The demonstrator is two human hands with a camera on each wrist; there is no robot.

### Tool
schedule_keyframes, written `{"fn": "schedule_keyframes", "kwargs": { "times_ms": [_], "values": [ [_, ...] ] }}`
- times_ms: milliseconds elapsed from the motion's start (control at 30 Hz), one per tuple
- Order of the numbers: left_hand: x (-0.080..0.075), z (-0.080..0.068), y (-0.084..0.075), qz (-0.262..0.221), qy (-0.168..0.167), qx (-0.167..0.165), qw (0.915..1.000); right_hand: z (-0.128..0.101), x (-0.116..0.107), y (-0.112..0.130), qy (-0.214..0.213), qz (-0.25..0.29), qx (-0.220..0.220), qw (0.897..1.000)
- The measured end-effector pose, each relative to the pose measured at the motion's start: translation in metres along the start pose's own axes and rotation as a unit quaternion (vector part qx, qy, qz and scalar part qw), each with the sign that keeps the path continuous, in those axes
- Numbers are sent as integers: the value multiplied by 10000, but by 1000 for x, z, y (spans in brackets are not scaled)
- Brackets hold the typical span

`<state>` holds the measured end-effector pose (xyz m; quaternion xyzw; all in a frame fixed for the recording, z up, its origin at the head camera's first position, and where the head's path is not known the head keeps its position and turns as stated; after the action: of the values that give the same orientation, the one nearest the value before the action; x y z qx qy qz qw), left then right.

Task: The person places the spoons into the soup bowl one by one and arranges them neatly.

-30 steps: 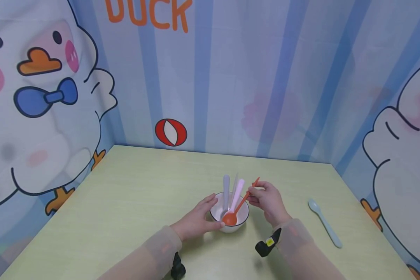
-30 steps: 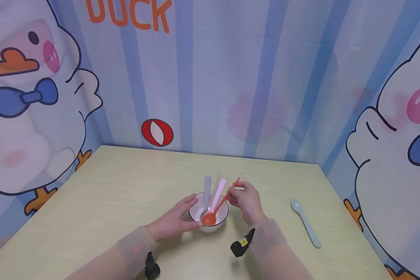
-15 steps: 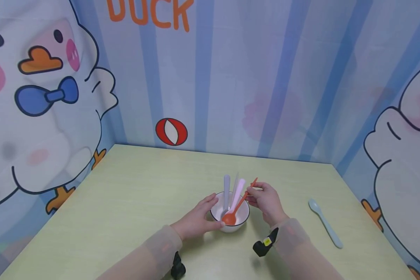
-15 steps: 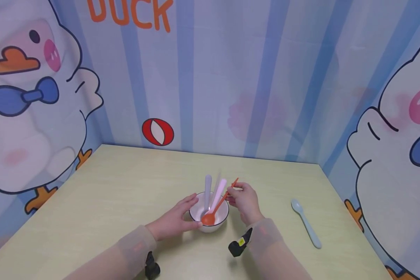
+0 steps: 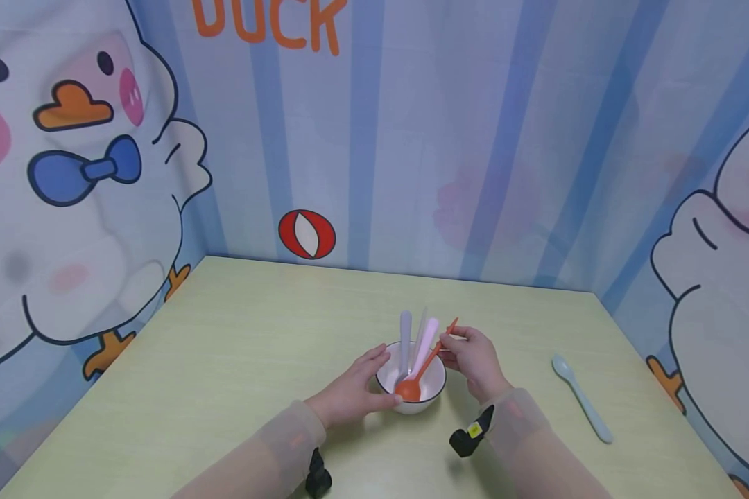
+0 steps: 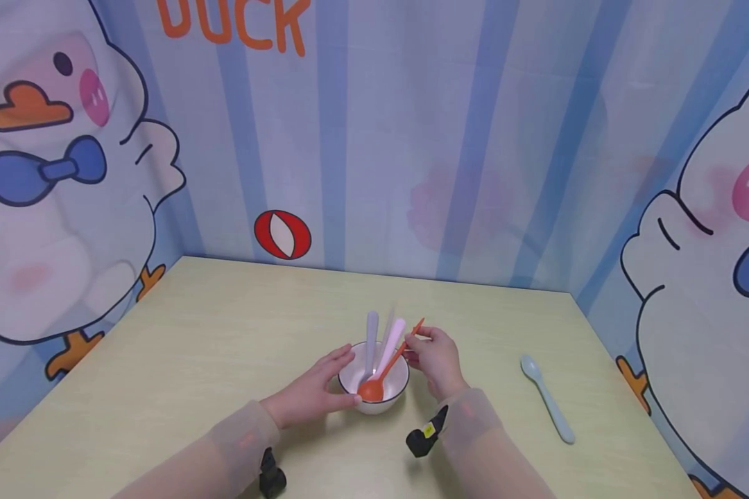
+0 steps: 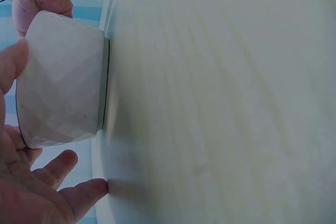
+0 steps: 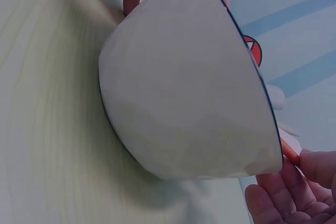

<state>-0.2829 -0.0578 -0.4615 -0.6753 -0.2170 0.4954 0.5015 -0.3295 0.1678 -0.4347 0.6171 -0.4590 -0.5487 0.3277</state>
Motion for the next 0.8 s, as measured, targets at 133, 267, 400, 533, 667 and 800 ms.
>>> {"fn": "schedule_keyframes", "kwargs": {
  "times_ms": [133, 267, 400, 533, 667, 800],
  "values": [
    [0, 0, 1, -14, -3, 23, 10000, 1, 0, -2, 38, -9, -34, 10000],
    [0, 0, 0, -40, -12, 35, 10000, 1, 1, -4, 30, 19, -54, 10000],
    [0, 0, 0, -46, -7, 40, 10000, 2, 2, -6, 11, 39, -21, 10000],
    [0, -1, 0, -31, -7, 33, 10000, 2, 2, -7, -1, 58, -3, 10000],
    [0, -1, -1, -38, -9, 36, 10000, 1, 2, -7, 13, 102, -25, 9999],
    [0, -1, 0, -64, -8, 19, 10000, 2, 1, -8, 47, 148, -18, 9999]
  ]
}}
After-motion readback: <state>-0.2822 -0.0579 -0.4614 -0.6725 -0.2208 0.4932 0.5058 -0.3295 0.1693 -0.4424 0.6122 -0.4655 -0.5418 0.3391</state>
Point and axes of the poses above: each hand's wrist, its own z-axis towards the middle knuckle, its own x-axis out of the palm, y = z × x, the point moved 2 cm from there along z, towards the middle knuckle, and after that the axes turned 13 degrees about -z, right-handed, at the moved point
